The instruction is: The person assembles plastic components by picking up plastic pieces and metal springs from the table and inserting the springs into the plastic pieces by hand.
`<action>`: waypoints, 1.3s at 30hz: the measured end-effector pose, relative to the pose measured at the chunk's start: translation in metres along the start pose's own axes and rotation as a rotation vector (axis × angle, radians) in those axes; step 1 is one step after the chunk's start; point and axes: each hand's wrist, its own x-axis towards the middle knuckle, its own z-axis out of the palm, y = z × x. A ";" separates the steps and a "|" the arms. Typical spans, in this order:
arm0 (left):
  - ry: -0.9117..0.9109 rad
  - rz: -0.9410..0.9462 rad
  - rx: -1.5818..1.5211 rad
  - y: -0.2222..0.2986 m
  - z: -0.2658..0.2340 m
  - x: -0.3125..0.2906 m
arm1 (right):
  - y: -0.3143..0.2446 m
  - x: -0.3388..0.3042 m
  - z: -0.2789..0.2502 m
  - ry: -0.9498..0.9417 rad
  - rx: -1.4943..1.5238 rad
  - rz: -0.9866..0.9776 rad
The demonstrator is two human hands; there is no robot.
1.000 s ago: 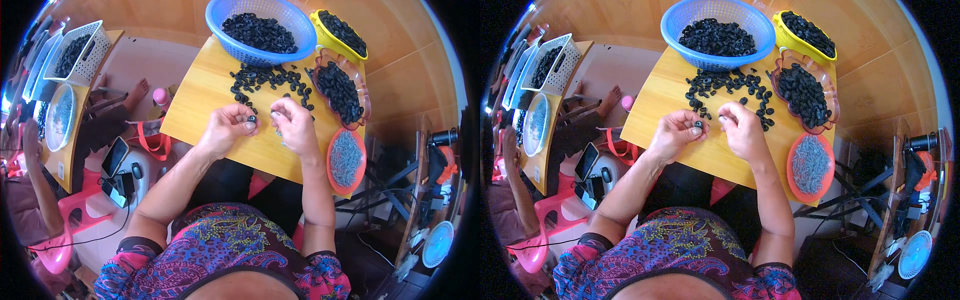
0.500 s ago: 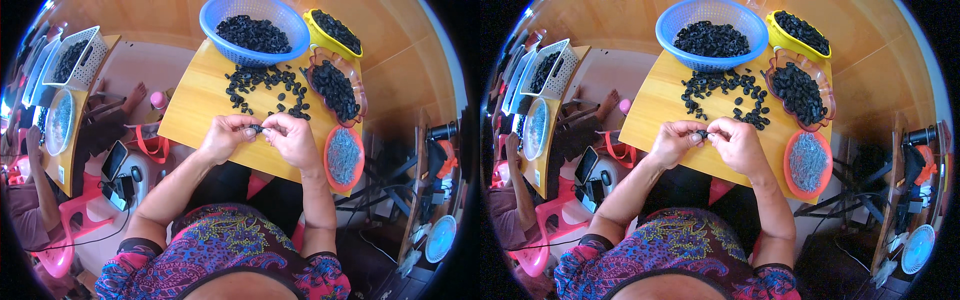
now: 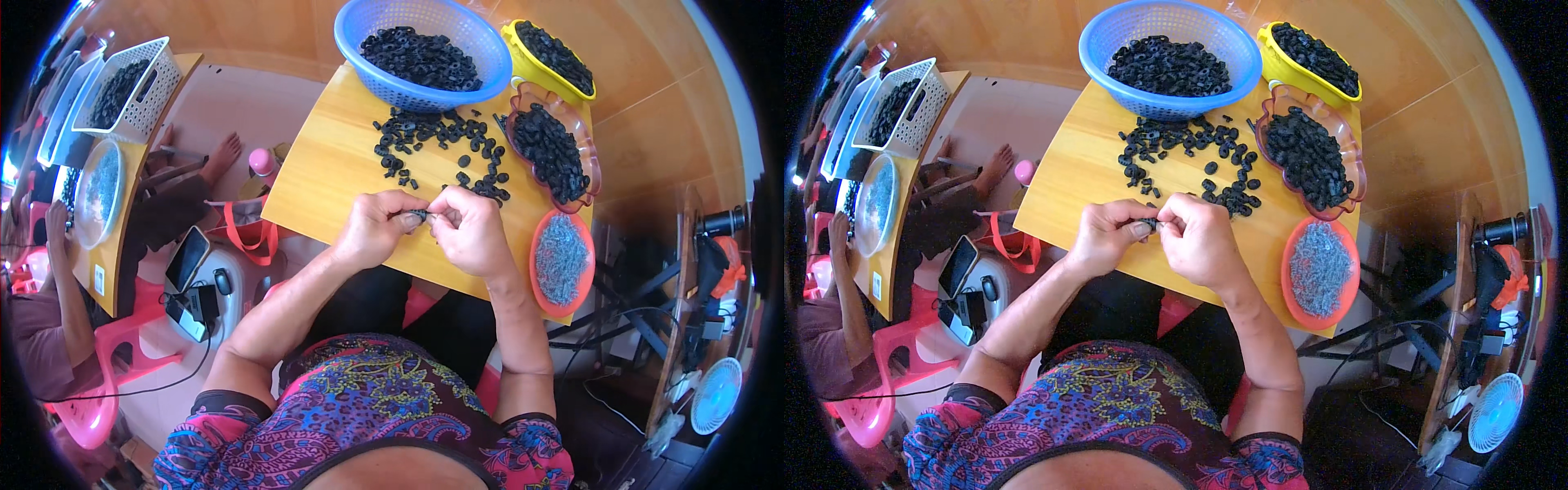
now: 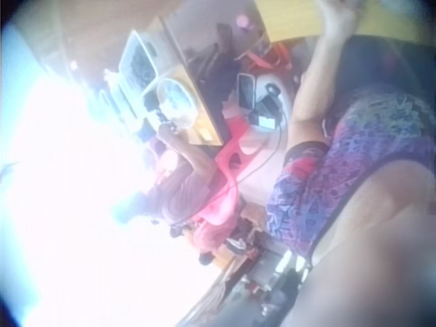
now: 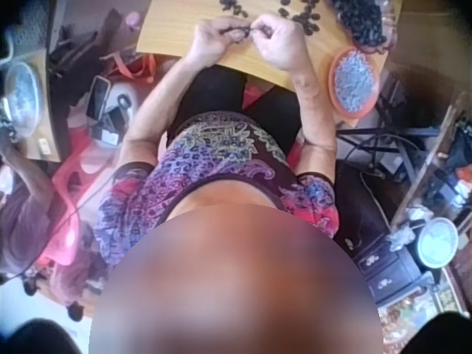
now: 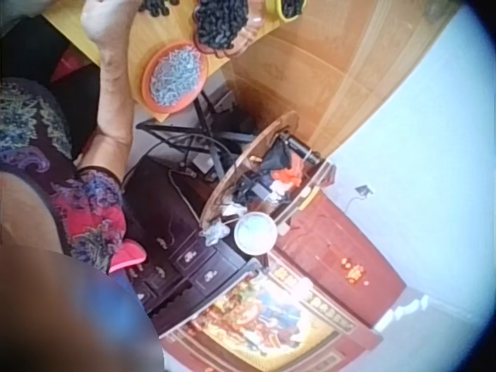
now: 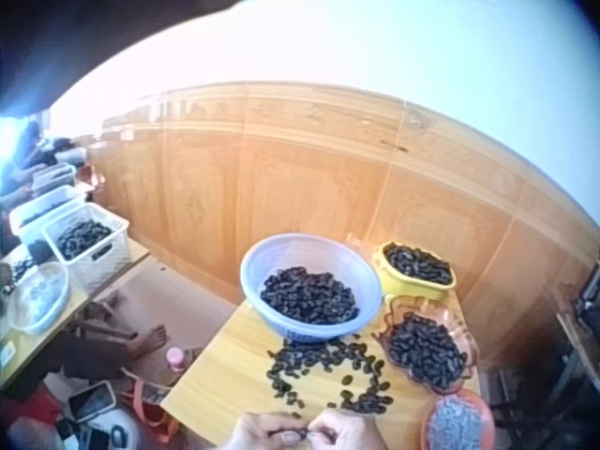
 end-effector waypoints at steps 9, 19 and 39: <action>-0.098 -0.042 -0.108 0.007 0.000 -0.003 | 0.017 0.004 -0.029 -0.289 0.509 0.102; -0.125 -0.058 -0.049 -0.001 0.013 -0.005 | 0.027 -0.006 -0.023 -0.263 0.528 0.149; 0.268 0.520 0.971 -0.023 -0.019 0.031 | 0.049 -0.043 -0.089 0.423 -0.512 0.038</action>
